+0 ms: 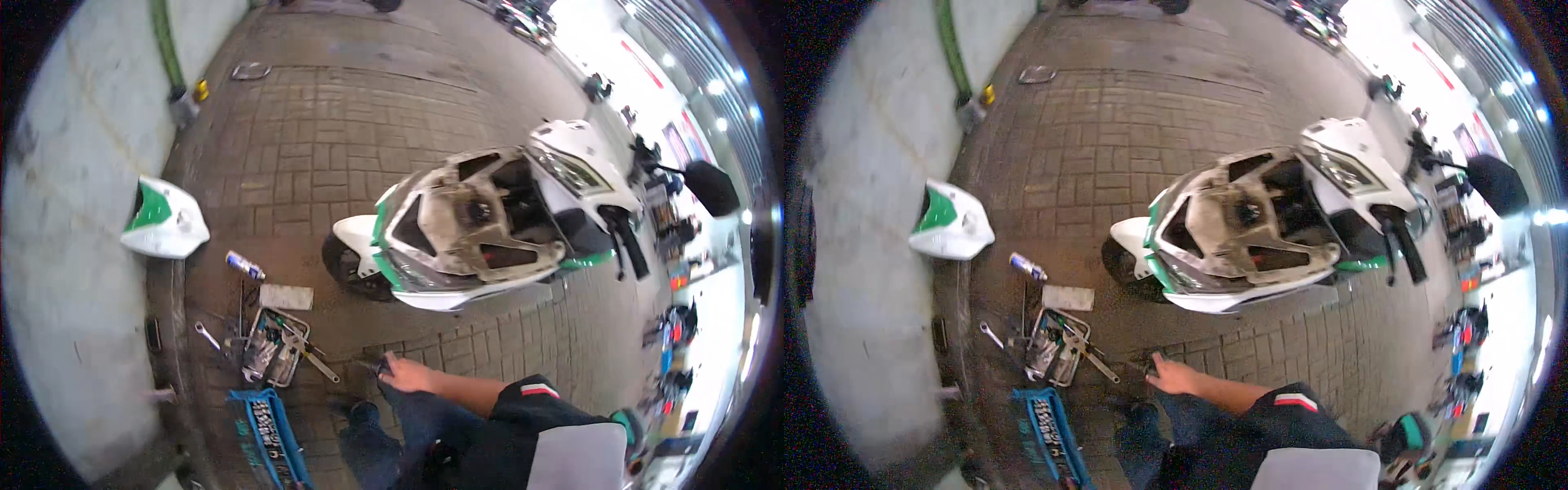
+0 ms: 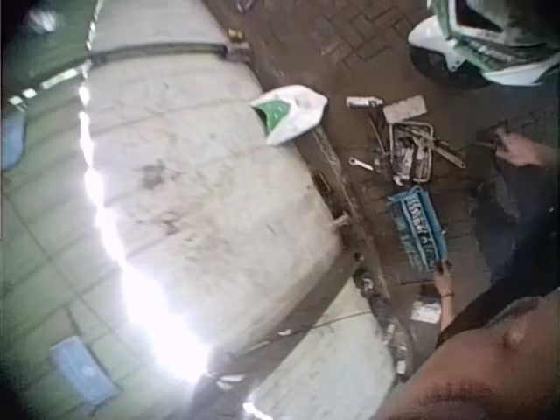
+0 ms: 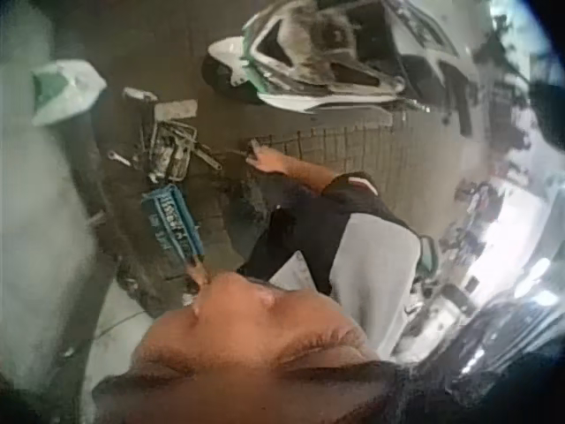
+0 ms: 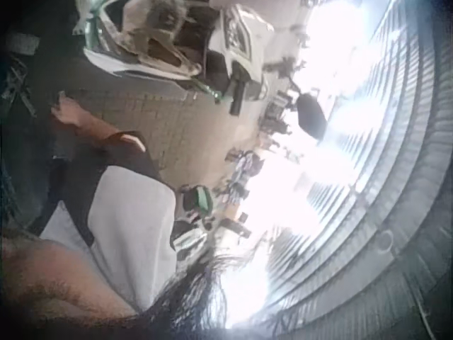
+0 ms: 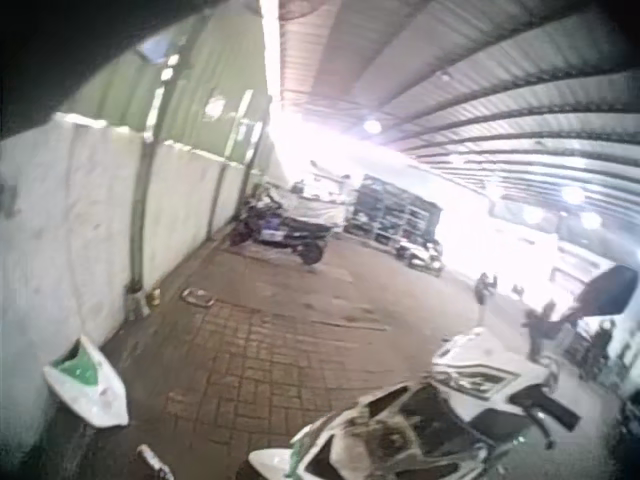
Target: The person repairs the internal components of a motorcycle by hand, using a screwdriver to manipulate parts inside the front casing.
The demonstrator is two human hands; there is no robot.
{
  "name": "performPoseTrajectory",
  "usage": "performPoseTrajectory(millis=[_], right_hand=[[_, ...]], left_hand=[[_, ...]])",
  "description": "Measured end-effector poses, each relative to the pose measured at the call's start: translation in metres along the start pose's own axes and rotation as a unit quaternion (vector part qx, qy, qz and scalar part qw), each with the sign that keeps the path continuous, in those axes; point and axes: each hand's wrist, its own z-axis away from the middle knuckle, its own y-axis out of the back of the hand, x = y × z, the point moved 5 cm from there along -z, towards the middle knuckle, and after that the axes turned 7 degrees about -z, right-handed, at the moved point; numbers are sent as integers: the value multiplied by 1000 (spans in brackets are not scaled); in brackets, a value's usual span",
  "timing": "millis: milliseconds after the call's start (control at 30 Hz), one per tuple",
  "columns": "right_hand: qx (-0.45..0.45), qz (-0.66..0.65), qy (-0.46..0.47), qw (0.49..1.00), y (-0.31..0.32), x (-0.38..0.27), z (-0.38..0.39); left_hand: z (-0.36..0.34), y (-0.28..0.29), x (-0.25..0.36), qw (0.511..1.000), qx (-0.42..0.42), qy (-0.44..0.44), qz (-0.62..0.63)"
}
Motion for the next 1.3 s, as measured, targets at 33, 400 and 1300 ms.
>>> performPoseTrajectory(millis=[33,400,1300], right_hand=[[76,19,76,994,25,-12,16],[495,-119,87,856,276,1,123],[713,-165,-154,664,373,39,93]], left_hand=[[-10,20,19,999,-1,-42,25],[-133,-5,416,878,129,-413,-205],[-83,-418,699,611,-475,-503,-385]])
